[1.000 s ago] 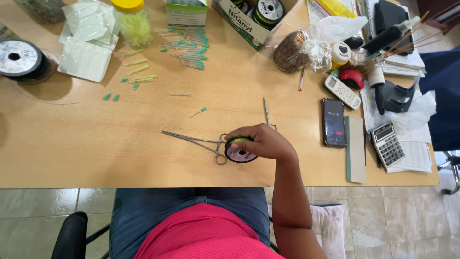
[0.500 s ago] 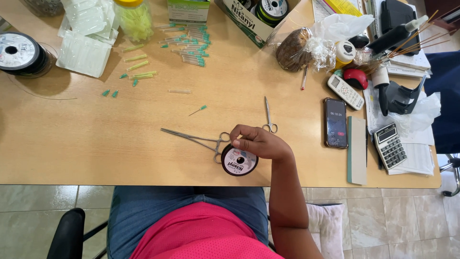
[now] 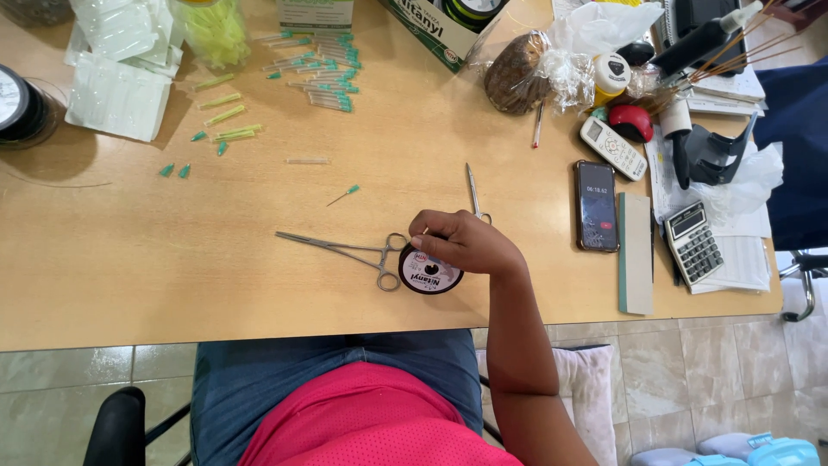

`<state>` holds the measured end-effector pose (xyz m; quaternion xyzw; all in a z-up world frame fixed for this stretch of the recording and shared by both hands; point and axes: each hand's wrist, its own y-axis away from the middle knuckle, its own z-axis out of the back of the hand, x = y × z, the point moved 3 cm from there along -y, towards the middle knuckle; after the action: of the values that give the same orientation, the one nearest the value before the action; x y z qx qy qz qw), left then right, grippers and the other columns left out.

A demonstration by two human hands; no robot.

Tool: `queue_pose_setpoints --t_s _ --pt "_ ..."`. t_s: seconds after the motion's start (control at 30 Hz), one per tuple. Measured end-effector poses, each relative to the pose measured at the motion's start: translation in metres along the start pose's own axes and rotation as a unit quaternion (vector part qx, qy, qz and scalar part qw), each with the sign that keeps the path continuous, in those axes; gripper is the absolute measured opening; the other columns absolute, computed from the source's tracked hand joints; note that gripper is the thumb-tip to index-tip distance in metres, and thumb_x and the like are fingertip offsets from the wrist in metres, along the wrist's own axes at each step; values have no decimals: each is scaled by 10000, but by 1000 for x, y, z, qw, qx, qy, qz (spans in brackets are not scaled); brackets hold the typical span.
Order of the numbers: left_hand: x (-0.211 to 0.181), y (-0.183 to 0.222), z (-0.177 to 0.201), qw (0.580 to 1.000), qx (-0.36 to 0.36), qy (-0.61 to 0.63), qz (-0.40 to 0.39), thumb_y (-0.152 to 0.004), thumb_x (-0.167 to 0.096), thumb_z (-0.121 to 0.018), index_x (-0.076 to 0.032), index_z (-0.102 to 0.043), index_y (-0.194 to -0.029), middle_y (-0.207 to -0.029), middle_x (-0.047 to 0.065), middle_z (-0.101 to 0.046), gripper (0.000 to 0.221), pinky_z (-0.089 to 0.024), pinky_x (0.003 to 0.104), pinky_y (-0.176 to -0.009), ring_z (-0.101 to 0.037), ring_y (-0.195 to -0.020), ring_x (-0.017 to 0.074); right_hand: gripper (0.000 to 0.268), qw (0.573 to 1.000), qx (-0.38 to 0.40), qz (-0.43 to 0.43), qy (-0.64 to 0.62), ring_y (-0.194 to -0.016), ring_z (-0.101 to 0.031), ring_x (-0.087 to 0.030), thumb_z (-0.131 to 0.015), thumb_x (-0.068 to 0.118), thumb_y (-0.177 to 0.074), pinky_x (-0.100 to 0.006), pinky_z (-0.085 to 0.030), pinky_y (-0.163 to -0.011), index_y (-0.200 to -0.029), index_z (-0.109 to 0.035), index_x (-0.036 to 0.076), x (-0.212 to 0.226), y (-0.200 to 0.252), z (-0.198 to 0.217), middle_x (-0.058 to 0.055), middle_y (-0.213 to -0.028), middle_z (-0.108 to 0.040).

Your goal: Threading a thin filament through plastic needle hubs and cutting it to length using scissors.

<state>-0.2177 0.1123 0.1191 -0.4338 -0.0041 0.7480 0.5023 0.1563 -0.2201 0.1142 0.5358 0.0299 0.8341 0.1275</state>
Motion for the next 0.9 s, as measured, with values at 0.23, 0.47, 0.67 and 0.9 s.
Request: queue_pose_setpoints --t_s 0.23,0.47,0.67,0.9 --pt "-110 -55 -124 999 34 23 -20 -983 -161 -740 13 -546 -1436 -1408 188 -556 522 -351 479 -1207 -526 -1315 348 139 988 32 -64 137 -530 -658 -80 -559 318 -1024 -253 -483 -555 -1031 -636 202 20 -6 -15 43 -686 -728" --pt "-150 -73 -260 918 336 175 119 -971 -424 -660 -196 -682 -1294 -814 90 -635 396 -546 461 -783 -691 -790 333 97 992 -51 -70 93 -736 -733 -324 -675 307 -968 -408 -574 -749 -1019 -704 230 9 12 1 -99 -731 -754" --pt "-113 -91 -296 913 253 249 200 -940 -343 -747 -255 -843 -1013 -432 -32 -509 149 -421 235 -568 -489 -526 94 127 989 -124 -53 69 -818 -741 -339 -700 275 -961 -447 -568 -807 -1019 -710 162 -5 -10 29 -137 -821 -757" --pt "-70 -92 -327 993 82 45 66 -1018 -437 -697 -303 -799 -1070 -807 -5 -724 176 -570 360 -682 -732 -809 215 182 963 -181 21 200 -955 -675 -414 -631 322 -1018 -482 -540 -834 -1024 -663 143 -62 -83 35 -147 -1025 -668"
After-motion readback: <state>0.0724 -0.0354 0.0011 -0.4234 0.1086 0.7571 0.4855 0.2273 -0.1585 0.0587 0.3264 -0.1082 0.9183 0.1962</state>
